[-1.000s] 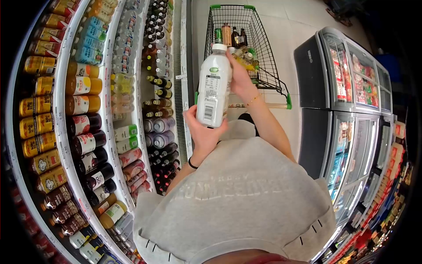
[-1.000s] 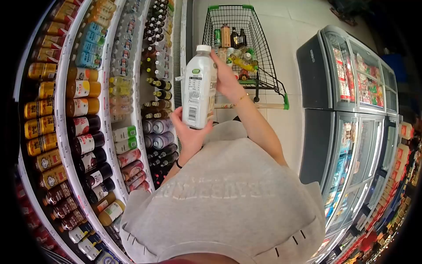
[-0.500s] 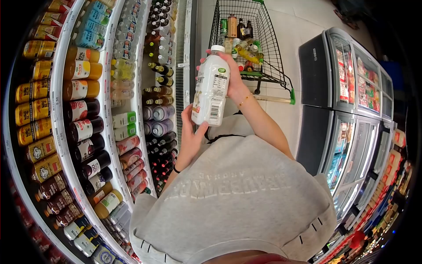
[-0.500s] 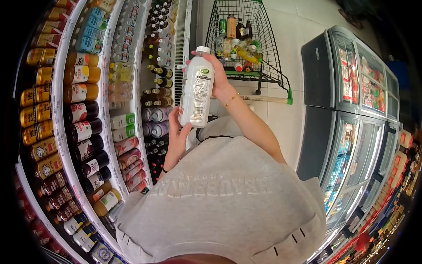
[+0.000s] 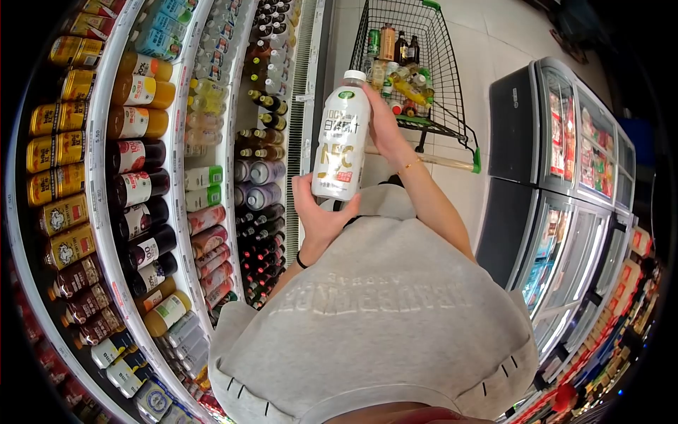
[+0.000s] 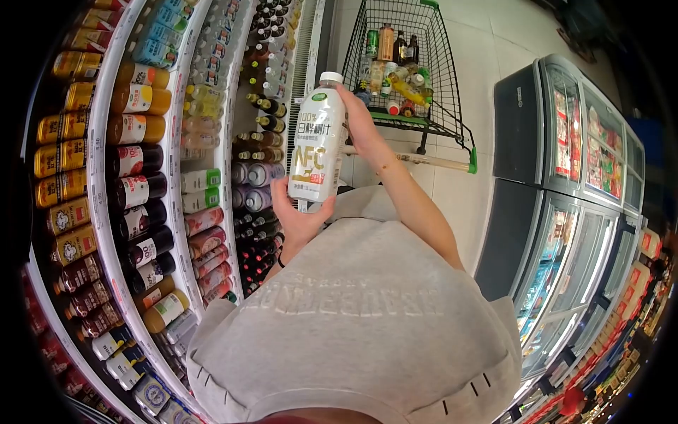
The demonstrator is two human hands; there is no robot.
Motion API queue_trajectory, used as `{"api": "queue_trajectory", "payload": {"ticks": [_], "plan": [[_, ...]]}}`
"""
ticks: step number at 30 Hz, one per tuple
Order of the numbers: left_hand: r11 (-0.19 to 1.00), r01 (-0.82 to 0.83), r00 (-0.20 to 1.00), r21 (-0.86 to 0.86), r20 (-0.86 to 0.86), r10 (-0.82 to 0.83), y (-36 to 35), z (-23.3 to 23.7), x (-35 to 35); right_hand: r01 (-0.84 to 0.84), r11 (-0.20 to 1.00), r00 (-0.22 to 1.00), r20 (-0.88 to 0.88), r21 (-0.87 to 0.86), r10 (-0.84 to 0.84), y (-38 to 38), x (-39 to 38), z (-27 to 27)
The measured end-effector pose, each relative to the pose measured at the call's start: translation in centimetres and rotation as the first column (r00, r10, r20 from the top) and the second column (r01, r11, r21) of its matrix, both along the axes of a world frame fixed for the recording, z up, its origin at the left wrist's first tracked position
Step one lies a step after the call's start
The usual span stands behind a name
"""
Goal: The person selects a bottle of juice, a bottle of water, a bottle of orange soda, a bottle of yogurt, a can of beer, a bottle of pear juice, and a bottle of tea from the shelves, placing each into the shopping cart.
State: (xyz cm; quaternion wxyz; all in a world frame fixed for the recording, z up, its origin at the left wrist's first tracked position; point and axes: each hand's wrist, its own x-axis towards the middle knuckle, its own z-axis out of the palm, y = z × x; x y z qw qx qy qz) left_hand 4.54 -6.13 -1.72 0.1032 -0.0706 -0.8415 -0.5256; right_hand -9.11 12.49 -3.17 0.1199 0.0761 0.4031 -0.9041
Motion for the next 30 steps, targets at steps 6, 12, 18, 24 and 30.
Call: {"api": "queue_trajectory", "payload": {"ticks": [6,12,18,24,30], "plan": [[0.959,-0.107,0.972,-0.263,-0.229,0.046,0.5,-0.6,-0.5,0.049,0.973,0.997,-0.066,0.224,-0.035,-0.9,0.7,0.9],[0.977,-0.108,0.977,-0.186,-0.201,0.069,0.7,0.1,-0.5,0.1,0.995,0.993,-0.057,0.001,-0.1,-0.9,0.6,0.4],[0.831,-0.088,0.975,0.55,0.219,-0.042,1.0,-2.0,-1.1,0.183,0.983,0.98,-0.077,-0.028,-0.185,-0.8,0.6,0.0],[0.974,-0.102,0.993,0.204,0.072,0.089,1.0,-0.8,-1.0,0.066,0.988,0.998,0.028,-0.138,-0.063,-1.6,1.5,-1.2],[0.954,-0.217,0.967,-0.207,-0.181,0.18,1.0,-1.8,-0.1,-0.031,0.999,0.998,-0.062,-0.012,0.03,-1.8,2.2,-1.3]]}}
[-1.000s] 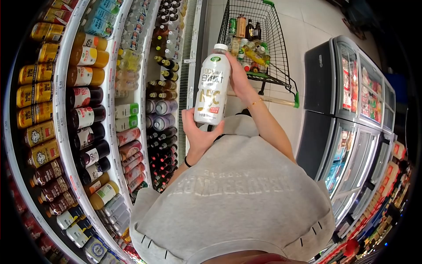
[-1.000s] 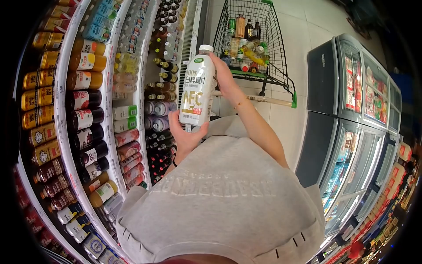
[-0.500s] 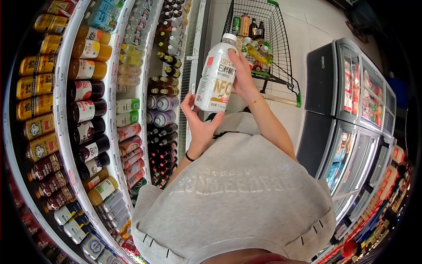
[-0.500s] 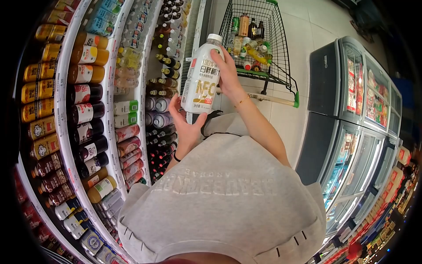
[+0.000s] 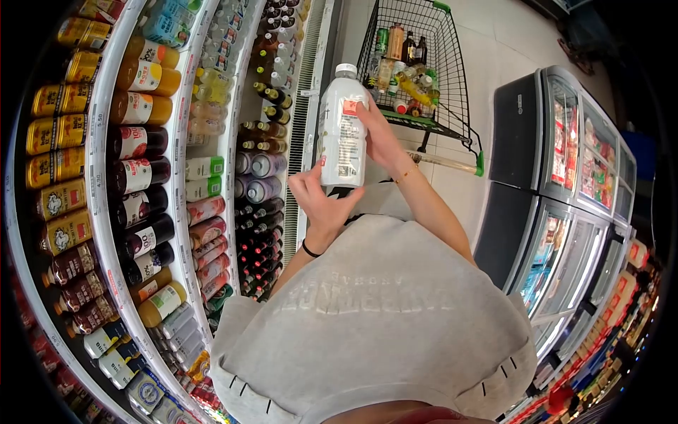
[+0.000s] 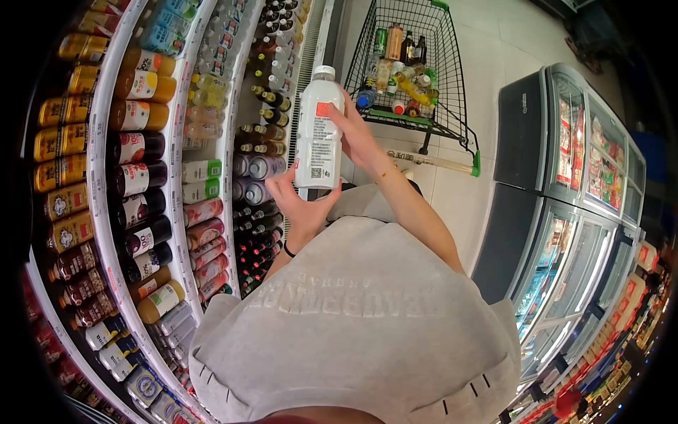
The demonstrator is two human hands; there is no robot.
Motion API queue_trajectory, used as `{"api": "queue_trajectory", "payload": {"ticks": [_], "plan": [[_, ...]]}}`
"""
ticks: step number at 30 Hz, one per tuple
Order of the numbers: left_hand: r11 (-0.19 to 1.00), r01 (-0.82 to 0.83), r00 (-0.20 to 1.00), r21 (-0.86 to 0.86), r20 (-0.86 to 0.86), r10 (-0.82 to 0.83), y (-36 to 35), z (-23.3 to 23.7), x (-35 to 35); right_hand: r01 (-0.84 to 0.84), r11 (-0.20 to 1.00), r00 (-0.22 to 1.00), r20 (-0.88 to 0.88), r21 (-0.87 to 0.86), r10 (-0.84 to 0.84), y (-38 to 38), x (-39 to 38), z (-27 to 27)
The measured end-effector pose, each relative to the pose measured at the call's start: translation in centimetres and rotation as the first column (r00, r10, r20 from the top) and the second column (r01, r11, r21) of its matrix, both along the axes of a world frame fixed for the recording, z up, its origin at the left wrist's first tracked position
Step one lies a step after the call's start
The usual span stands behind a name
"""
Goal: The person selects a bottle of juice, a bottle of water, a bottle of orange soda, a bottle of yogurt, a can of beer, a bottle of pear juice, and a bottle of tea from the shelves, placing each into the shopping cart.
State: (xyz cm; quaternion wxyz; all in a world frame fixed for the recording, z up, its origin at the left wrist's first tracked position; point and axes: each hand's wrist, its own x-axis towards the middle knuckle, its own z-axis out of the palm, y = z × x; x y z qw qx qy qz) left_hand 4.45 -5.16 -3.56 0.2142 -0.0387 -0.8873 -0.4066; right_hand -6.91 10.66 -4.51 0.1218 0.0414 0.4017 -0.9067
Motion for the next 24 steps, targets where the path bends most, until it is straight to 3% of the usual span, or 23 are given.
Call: {"api": "queue_trajectory", "payload": {"ticks": [2,6,9,10,12,16,18,20,22,23,24], "plan": [[0.989,0.028,0.994,-0.148,-0.104,-0.043,-0.4,-1.1,0.3,-0.073,0.997,0.997,0.04,-0.003,0.073,0.0,0.0,0.2],[0.983,0.08,0.97,-0.167,-0.212,-0.115,-0.6,-1.8,0.1,-0.028,0.998,0.999,-0.027,-0.051,0.027,-0.4,0.6,0.2],[0.967,0.205,0.978,0.154,-0.01,-0.206,-0.6,-0.9,-0.4,0.022,0.996,0.996,-0.089,-0.091,-0.03,-0.3,0.9,-0.7],[0.968,0.199,0.98,0.154,-0.008,-0.2,-0.6,-0.9,-0.3,0.015,0.996,0.996,-0.088,-0.091,-0.023,-0.2,0.9,-1.5],[0.721,0.175,0.915,0.671,0.16,-0.372,-0.4,-0.9,-0.1,-0.041,0.982,0.992,-0.126,-0.183,0.018,0.3,0.6,-2.5],[0.722,0.191,0.873,0.665,0.221,-0.434,-0.7,-2.3,-0.7,-0.102,0.977,0.985,-0.156,-0.185,0.073,1.1,0.4,-3.6],[0.715,0.18,0.927,0.676,0.126,-0.352,-0.2,-2.5,-1.1,-0.087,0.98,0.988,-0.144,-0.181,0.061,1.7,0.6,-4.2],[0.71,0.244,0.9,0.66,0.118,-0.419,-1.1,-3.5,-2.1,-0.072,0.982,0.99,-0.135,-0.175,0.049,2.7,1.1,-4.3],[0.705,0.305,0.87,0.64,0.113,-0.48,-1.6,-4.9,-3.3,0.08,0.971,0.924,-0.381,0.225,0.013,3.7,2.3,-1.5],[0.607,0.323,0.805,0.726,0.126,-0.58,-1.8,-5.7,-3.8,0.028,0.933,0.918,-0.378,0.358,0.118,4.2,2.7,0.3],[0.501,0.323,0.728,0.803,0.128,-0.673,-2.0,-6.3,-4.2,0.025,0.935,0.919,-0.376,0.354,0.118,4.0,3.1,1.0]]}}
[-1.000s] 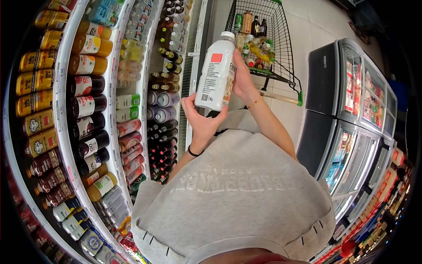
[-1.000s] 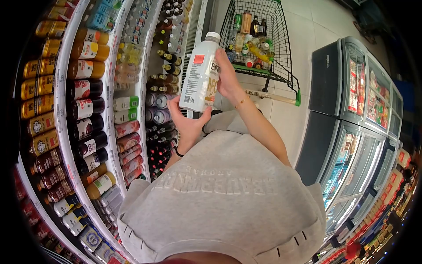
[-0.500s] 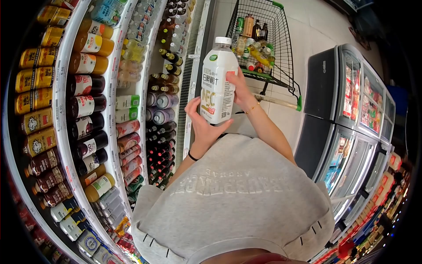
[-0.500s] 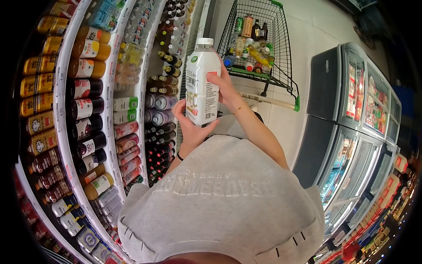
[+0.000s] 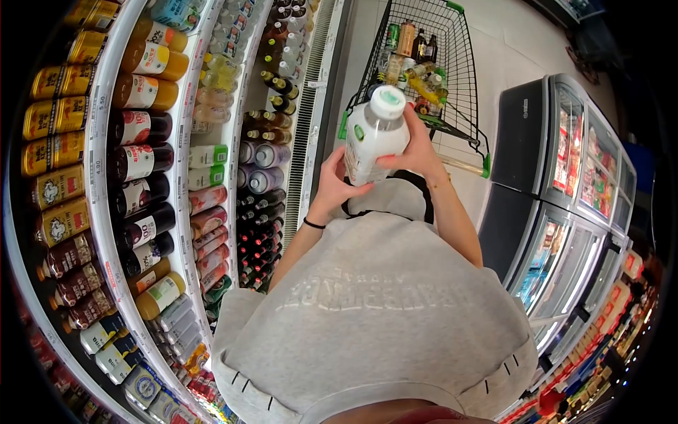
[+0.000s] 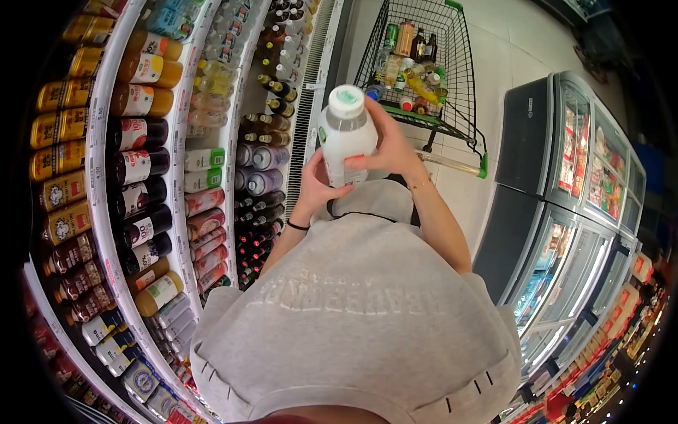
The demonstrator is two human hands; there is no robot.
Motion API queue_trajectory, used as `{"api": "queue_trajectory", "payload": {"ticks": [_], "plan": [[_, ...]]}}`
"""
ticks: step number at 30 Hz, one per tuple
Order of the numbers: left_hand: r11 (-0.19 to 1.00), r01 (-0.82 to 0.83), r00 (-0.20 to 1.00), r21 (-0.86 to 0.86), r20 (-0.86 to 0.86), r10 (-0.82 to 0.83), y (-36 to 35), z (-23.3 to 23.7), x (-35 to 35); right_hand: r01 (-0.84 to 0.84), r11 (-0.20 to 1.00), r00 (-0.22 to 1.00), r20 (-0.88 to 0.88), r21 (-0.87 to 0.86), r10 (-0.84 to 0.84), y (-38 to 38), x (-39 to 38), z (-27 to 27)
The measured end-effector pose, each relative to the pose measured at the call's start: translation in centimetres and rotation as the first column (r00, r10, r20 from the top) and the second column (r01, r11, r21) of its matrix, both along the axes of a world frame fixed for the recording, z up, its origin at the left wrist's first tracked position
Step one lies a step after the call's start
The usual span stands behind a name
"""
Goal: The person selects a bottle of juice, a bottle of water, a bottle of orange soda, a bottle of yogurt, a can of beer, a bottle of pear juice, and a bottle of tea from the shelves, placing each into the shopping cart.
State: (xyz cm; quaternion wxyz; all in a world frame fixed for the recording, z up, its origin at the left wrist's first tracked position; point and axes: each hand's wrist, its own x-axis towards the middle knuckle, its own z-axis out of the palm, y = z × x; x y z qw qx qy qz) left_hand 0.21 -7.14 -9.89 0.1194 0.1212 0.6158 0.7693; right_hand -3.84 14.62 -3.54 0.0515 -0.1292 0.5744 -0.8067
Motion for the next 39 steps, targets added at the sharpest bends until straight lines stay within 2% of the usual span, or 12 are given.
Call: {"api": "queue_trajectory", "payload": {"ticks": [2,4,8,11,14,18,20,22,30,34,37,39], "plan": [[0.998,0.063,0.998,-0.012,0.031,-0.062,-0.4,-1.2,0.0,-0.013,0.961,0.982,-0.179,0.275,0.064,-0.3,1.0,0.7],[0.993,0.114,0.986,0.011,0.117,-0.115,-0.2,-0.3,0.2,-0.026,0.957,0.986,-0.151,0.288,0.072,-0.7,1.6,0.7],[0.992,0.125,0.987,-0.014,0.099,-0.123,-1.5,1.3,1.7,0.079,0.996,0.997,0.021,0.031,-0.08,-1.7,2.0,-0.1],[0.991,0.091,0.982,-0.102,0.173,-0.073,-2.6,1.8,2.8,0.193,0.978,0.94,0.302,-0.079,-0.161,-2.6,2.1,-1.5],[0.989,0.103,0.977,-0.107,0.198,-0.08,-3.6,1.2,2.7,0.202,0.973,0.942,0.251,0.115,-0.225,-2.4,2.9,-2.9],[0.976,0.196,0.956,-0.093,0.241,-0.169,-5.2,0.4,1.9,0.264,0.959,0.901,0.327,0.106,-0.285,-0.5,4.6,-2.8],[0.966,0.236,0.949,-0.104,0.238,-0.206,-5.7,0.0,0.6,0.141,0.943,0.908,0.339,0.302,-0.244,1.2,4.9,-1.8],[0.894,0.38,0.925,-0.239,0.13,-0.358,-5.6,0.2,-1.4,0.188,0.942,0.895,0.346,0.279,-0.281,2.1,5.3,-1.2],[0.779,0.461,0.829,-0.425,-0.106,-0.549,0.8,0.6,-10.5,0.253,0.933,0.908,0.271,0.258,-0.321,7.3,5.0,0.5],[0.816,0.431,0.843,-0.385,-0.149,-0.516,6.4,-0.1,-14.3,0.298,0.873,0.921,0.123,0.386,-0.369,10.6,1.2,0.0],[0.816,0.216,0.895,-0.537,-0.225,-0.386,10.1,-3.0,-16.3,0.385,0.684,0.897,-0.076,0.62,-0.436,12.5,-2.5,-1.0],[0.812,0.192,0.935,-0.551,-0.148,-0.322,12.3,-4.9,-17.6,0.41,0.658,0.88,-0.084,0.631,-0.468,13.7,-5.3,-3.1]]}}
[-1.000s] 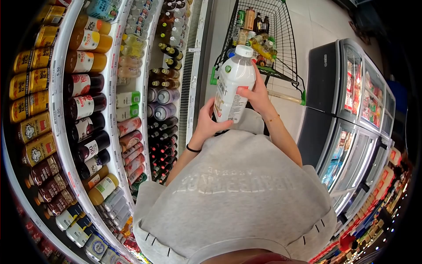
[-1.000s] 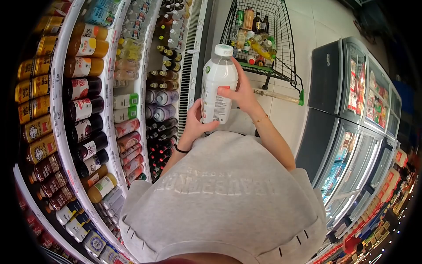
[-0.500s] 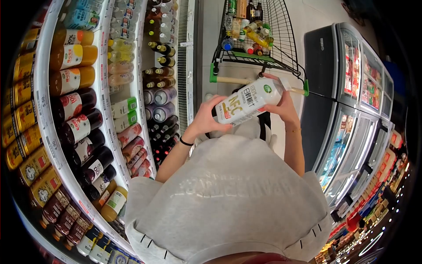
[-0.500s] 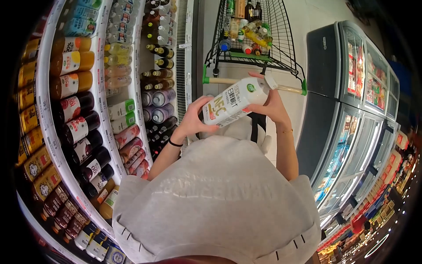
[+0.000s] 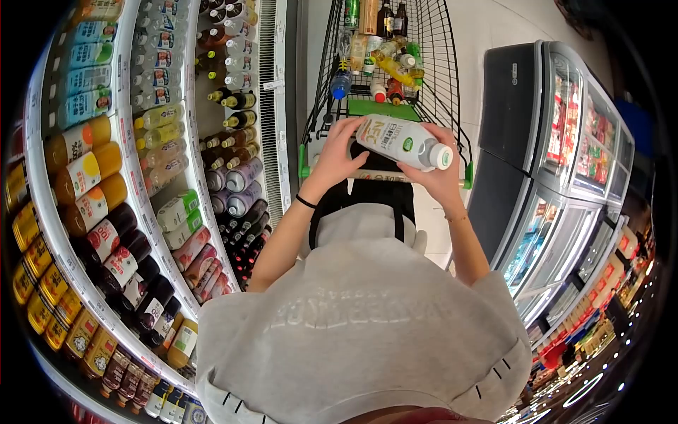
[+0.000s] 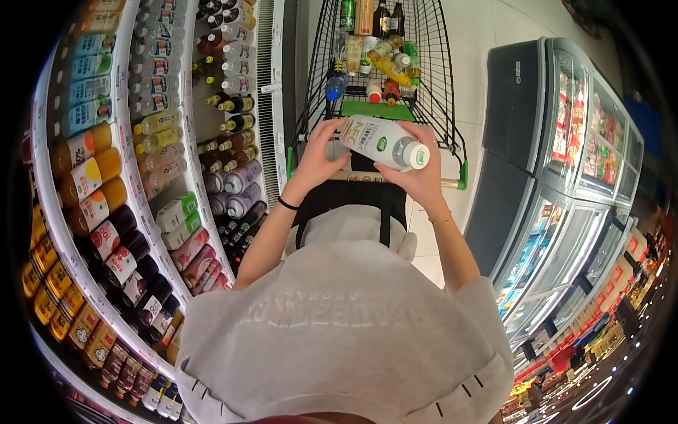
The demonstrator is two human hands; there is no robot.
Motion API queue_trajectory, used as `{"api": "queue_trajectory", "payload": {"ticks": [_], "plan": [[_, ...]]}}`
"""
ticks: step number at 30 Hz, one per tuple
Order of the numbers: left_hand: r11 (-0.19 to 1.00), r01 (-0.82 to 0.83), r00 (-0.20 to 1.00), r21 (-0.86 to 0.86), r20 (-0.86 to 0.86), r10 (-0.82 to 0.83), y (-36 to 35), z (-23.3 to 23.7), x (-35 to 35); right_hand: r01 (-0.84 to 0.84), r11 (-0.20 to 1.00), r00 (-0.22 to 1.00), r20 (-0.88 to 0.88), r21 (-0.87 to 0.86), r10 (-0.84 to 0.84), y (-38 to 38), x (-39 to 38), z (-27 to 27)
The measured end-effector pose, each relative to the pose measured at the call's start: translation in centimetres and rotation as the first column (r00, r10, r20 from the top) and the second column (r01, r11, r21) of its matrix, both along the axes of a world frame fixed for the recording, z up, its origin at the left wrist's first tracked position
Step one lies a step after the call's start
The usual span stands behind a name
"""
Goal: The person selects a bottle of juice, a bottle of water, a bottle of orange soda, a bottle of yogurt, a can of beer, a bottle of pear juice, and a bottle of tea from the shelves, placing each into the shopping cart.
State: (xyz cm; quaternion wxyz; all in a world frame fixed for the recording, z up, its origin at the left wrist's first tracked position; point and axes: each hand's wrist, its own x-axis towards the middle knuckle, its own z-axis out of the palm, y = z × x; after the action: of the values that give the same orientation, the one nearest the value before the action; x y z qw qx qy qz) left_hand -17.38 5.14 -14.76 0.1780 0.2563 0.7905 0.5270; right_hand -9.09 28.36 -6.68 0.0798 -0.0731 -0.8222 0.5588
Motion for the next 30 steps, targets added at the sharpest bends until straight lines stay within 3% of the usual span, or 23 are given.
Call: {"api": "queue_trajectory", "payload": {"ticks": [2,7,9,10,11,15,17,23,26,29,30], "plan": [[0.992,-0.103,0.994,-0.077,0.033,0.106,1.8,-2.1,-1.1,0.027,0.995,0.999,0.025,0.094,-0.029,1.3,-2.7,-1.6],[0.98,-0.142,0.984,-0.139,0.083,0.155,5.5,-6.9,-5.1,0.014,0.977,1.0,-0.01,0.211,-0.012,3.9,-9.5,-8.5],[0.967,-0.167,0.957,-0.193,0.203,0.206,6.6,-9.3,-6.7,-0.011,0.986,0.999,0.048,0.166,0.004,5.2,-12.2,-11.4],[0.969,-0.207,0.95,-0.137,0.207,0.233,7.3,-10.6,-7.5,0.018,0.987,0.999,0.033,0.161,-0.024,5.9,-13.7,-13.3],[0.969,-0.206,0.95,-0.137,0.211,0.231,7.9,-12.0,-8.4,0.069,0.998,0.992,0.111,-0.006,-0.067,6.6,-14.9,-15.1],[0.956,-0.239,0.926,-0.168,0.257,0.276,11.0,-17.6,-13.1,0.112,0.99,0.971,0.219,-0.084,-0.091,10.2,-21.2,-19.1],[0.955,-0.231,0.959,-0.184,0.122,0.256,12.7,-20.2,-15.5,0.088,0.99,0.97,0.236,-0.106,-0.061,12.5,-24.4,-20.9],[0.957,-0.134,0.974,-0.258,0.143,0.175,19.7,-22.4,-21.7,0.023,0.999,0.946,0.325,-0.03,-0.012,18.8,-33.6,-24.4],[0.929,-0.267,0.96,-0.255,0.008,0.278,23.3,-24.6,-23.9,0.076,0.996,0.933,0.357,-0.05,-0.053,20.5,-36.7,-26.1],[0.91,-0.313,0.937,-0.271,0.07,0.343,26.3,-25.3,-26.3,0.086,0.996,0.912,0.4,0.018,-0.085,22.1,-39.5,-29.1],[0.897,-0.353,0.925,-0.267,0.048,0.378,27.5,-25.9,-26.9,0.151,0.986,0.894,0.415,0.073,-0.168,21.7,-40.2,-28.9]]}}
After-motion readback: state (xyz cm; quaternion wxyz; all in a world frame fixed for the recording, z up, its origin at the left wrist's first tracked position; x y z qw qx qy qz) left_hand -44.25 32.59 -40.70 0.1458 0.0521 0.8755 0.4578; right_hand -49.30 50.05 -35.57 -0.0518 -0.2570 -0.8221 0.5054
